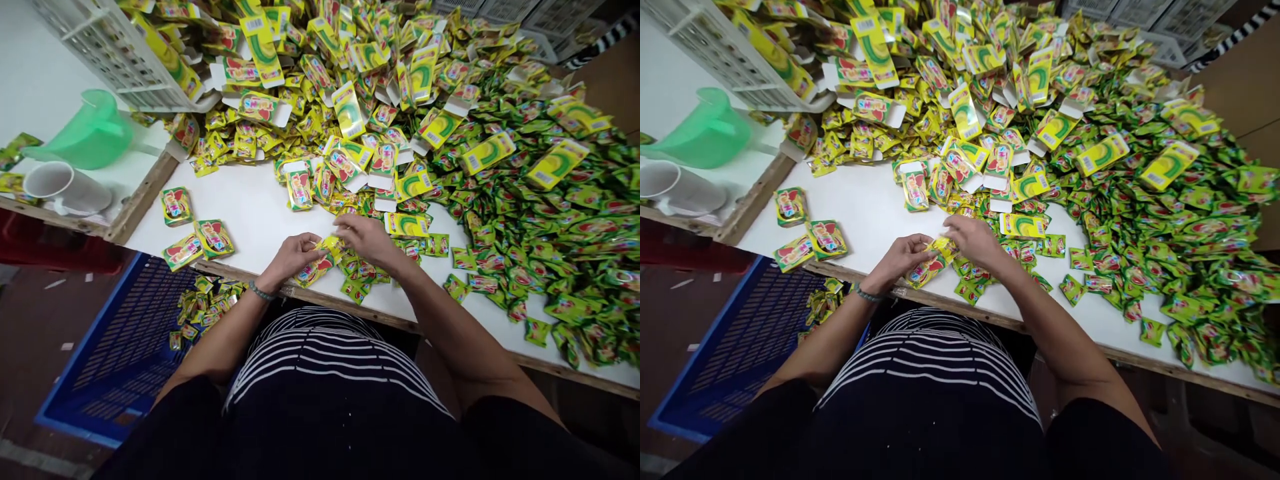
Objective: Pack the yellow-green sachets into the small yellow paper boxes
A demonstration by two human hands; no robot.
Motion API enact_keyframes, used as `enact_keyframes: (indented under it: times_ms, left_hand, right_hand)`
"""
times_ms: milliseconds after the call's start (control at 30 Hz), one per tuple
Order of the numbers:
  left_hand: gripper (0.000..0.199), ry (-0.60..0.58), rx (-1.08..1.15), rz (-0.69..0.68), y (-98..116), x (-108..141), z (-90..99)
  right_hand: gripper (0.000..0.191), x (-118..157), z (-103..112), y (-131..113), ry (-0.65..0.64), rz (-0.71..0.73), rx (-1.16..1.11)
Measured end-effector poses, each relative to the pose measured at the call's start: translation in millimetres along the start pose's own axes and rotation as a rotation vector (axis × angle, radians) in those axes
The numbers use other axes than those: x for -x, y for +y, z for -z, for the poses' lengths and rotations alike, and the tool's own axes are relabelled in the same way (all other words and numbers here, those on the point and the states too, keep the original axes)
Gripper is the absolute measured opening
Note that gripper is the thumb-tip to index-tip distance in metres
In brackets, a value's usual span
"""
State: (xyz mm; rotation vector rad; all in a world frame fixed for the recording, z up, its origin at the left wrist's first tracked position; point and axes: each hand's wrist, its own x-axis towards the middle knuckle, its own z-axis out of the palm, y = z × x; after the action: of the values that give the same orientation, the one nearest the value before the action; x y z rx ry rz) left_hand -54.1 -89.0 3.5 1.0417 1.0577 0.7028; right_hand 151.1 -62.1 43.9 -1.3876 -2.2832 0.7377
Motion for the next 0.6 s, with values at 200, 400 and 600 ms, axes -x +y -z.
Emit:
enact_keyframes:
  times_ms: [200, 400, 600]
  left_hand:
    - [0.027, 0.044, -0.053, 0.037, -2.8, -4.8, -3.7]
    - [0.029, -0.008, -0.072, 0.047, -7.0, -12.2, -11.3]
    - [0.035, 0.058, -0.05, 0.069, -5.5, -3.6, -9.8]
  right_hand:
    - [0.021, 67.9, 15.1, 40.5, -0.147, -0.148, 0.265]
    - [0.029, 82.7, -12.4, 53.4, -0.068, -0.18, 0.218]
    - [0.029, 76.0, -18.5, 51.4, -0.056, -0.223, 0.204]
